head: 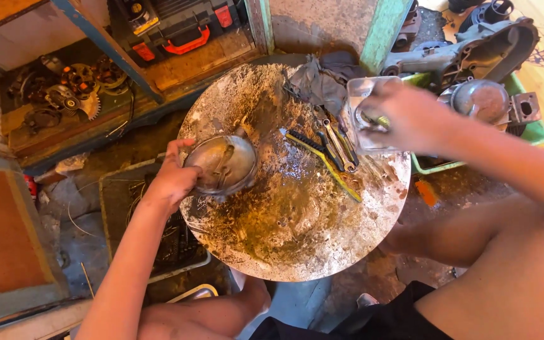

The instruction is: The person cleans a metal mechanical part by scrubbing it with a brush and rinsing it with water from a plastic bottle. They repeatedly scrub the part on a round table, rinse it, and place it into a green plastic basket.

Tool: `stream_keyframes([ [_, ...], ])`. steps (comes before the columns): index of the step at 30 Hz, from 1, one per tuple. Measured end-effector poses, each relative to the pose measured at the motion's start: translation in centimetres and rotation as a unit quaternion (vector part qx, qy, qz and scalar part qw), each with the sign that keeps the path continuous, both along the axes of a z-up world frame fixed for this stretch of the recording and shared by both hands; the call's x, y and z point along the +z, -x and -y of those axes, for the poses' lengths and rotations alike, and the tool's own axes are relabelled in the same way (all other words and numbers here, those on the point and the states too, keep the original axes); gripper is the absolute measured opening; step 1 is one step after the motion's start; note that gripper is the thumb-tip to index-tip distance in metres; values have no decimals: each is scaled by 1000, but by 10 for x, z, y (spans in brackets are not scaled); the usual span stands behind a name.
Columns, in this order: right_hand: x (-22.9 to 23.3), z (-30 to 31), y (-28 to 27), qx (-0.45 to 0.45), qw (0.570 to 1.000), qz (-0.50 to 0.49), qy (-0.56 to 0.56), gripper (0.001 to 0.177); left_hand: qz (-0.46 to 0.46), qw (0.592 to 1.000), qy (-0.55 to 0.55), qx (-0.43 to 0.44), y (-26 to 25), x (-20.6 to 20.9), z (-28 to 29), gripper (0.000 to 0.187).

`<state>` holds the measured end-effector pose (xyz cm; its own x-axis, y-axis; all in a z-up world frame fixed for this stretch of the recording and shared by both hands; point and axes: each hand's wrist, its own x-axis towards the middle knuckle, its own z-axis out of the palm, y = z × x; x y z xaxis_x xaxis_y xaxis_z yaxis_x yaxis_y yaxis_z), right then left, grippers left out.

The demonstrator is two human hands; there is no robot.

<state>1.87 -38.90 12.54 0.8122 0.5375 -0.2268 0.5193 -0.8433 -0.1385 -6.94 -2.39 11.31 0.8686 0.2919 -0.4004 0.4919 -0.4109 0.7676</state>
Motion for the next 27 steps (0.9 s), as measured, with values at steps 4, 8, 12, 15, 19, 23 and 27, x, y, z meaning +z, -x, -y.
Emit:
stream_keyframes([
  [4, -34, -33, 25, 49, 997, -63, 6, 38, -7, 1000, 7, -4, -7, -22, -3, 46],
  [8, -95, -39, 22, 161, 983, 41, 79, 28, -37, 998, 42, 2, -18, -31, -7, 29],
  [12, -123, -54, 29, 144, 983, 29, 113, 33, -99, 989, 91, 57, -19, 5, 20, 50],
  [15, -204, -45, 23, 138, 967, -2, 213, 30, -91, 992, 92, -13, -16, -20, 8, 44],
  [19, -174, -57, 27, 109, 970, -64, 209, 12, -81, 986, 35, -141, -12, -1, 0, 37],
  [23, -168, -56, 16, 64, 987, -49, 139, 7, -58, 975, 108, -186, -11, -9, -8, 33],
  [27, -146, -58, 28, 52, 987, -59, 143, 10, -42, 970, 57, -234, -6, 9, -2, 24],
])
